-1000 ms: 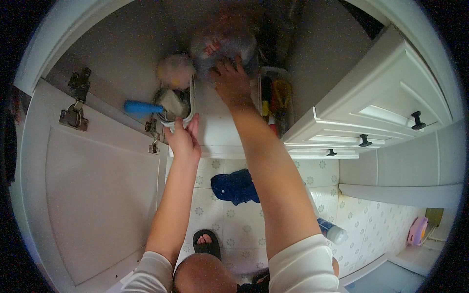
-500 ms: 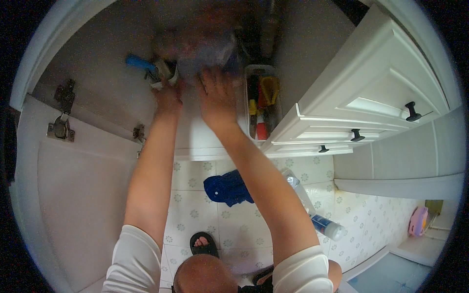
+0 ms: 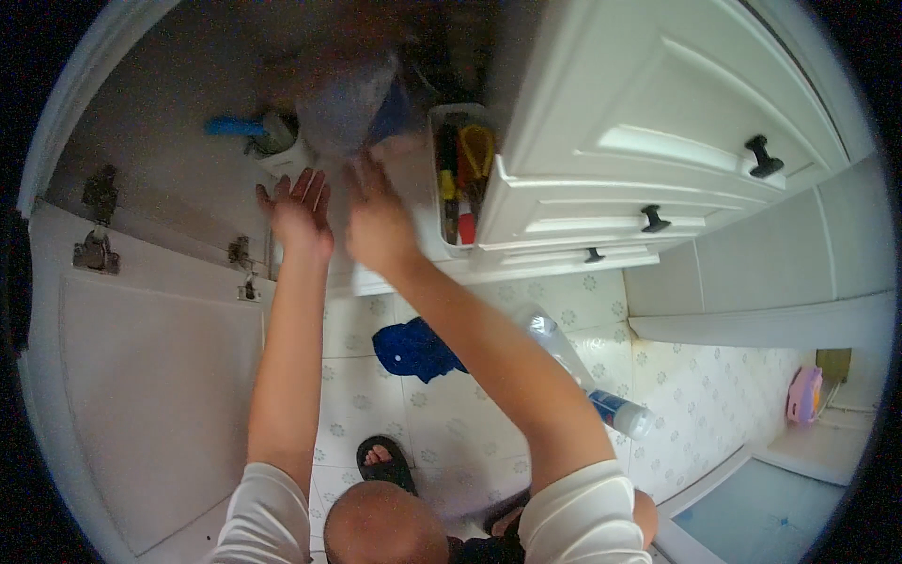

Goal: The person organizes cleaning supplies within a cabinet, wipes down the exterior and interior surfaces with a cloth, and rinses the cloth in a sink before continuing to wipe a storage unit.

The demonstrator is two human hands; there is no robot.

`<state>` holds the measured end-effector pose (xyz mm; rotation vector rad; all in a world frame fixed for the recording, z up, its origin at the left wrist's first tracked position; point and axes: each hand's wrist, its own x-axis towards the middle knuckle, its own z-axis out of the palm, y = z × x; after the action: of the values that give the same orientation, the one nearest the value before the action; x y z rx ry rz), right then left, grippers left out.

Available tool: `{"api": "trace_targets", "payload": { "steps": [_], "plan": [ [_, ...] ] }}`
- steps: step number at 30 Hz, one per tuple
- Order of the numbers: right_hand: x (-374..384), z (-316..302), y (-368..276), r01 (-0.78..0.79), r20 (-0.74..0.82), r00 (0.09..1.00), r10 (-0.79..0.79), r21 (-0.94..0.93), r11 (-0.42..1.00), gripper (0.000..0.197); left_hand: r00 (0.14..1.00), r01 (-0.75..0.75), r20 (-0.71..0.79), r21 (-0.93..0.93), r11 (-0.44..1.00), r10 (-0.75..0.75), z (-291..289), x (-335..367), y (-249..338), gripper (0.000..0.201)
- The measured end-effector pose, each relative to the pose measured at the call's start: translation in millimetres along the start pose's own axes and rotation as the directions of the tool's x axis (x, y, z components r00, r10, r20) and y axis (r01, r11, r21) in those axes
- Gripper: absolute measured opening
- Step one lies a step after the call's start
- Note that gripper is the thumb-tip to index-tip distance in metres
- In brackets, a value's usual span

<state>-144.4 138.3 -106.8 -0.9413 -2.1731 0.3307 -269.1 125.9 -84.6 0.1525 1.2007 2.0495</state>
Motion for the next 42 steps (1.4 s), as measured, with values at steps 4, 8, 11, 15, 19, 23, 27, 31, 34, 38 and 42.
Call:
{"api": "trace_targets", "payload": {
  "steps": [4,8,11,15,19,23,27,31,34,38,42],
  "plan": [
    [-90.0,-63.7,-40.3,-0.102,0.266,0.964,-0.003,0.382,0.919,0.065,0.956,-0.240,0.242,0.316,0.918,0.166,-28.5,-115.7,-0.1,0.042],
    [-189.5,-154.7,-21.4,-0.043,0.543,0.824,-0.165,0.350,0.936,0.040,0.790,-0.397,0.610,0.441,0.805,0.055,-67.2,-192.7,-32.4,0.035],
    [-243.8,-206.6,23.4,0.040,0.489,0.865,-0.114,0.160,0.986,0.019,0.603,-0.217,0.682,0.639,0.738,-0.413,-93.6,-227.8,-88.1,0.019],
    [-290.5,-260.4,84.4,-0.277,0.280,0.903,0.326,-0.201,0.940,0.022,0.512,-0.179,0.518,0.844,0.505,-0.685,-100.3,-264.5,-157.9,0.043],
    [-333.8,-285.7,117.2,-0.491,0.296,0.763,0.574,-0.311,0.814,0.026,0.452,0.286,0.049,0.938,0.197,-0.891,-82.8,-273.2,-201.7,0.089],
    [-315.0,-285.4,112.0,-0.507,0.329,0.735,0.593,-0.314,0.803,0.025,0.345,0.415,-0.059,0.905,0.096,-0.937,-71.5,-276.7,-215.5,0.098],
    [-305.8,-277.2,111.5,-0.518,0.196,0.819,0.539,-0.148,0.842,0.022,0.299,0.463,-0.088,0.884,0.064,-0.950,-66.7,-283.3,-240.8,0.100],
    [-296.1,-293.9,98.4,-0.532,0.098,0.836,0.539,-0.091,0.842,0.020,0.393,0.452,-0.006,0.872,0.188,-0.920,-57.3,-302.3,-260.2,0.081],
    [-291.2,-329.1,86.2,-0.515,-0.006,0.856,0.517,-0.103,0.851,0.017,0.455,0.446,0.047,0.852,0.273,-0.889,-63.9,-301.2,-265.7,0.070],
    [-309.9,-366.2,81.9,-0.552,0.019,0.830,0.557,-0.114,0.826,0.019,0.498,0.351,0.128,0.874,0.335,-0.858,-77.2,-288.6,-253.3,0.067],
    [-348.2,-385.4,82.2,-0.686,0.210,0.716,0.665,0.041,0.726,0.029,0.522,0.299,0.164,0.884,0.360,-0.837,-75.9,-282.1,-198.0,0.058]
  ]
}}
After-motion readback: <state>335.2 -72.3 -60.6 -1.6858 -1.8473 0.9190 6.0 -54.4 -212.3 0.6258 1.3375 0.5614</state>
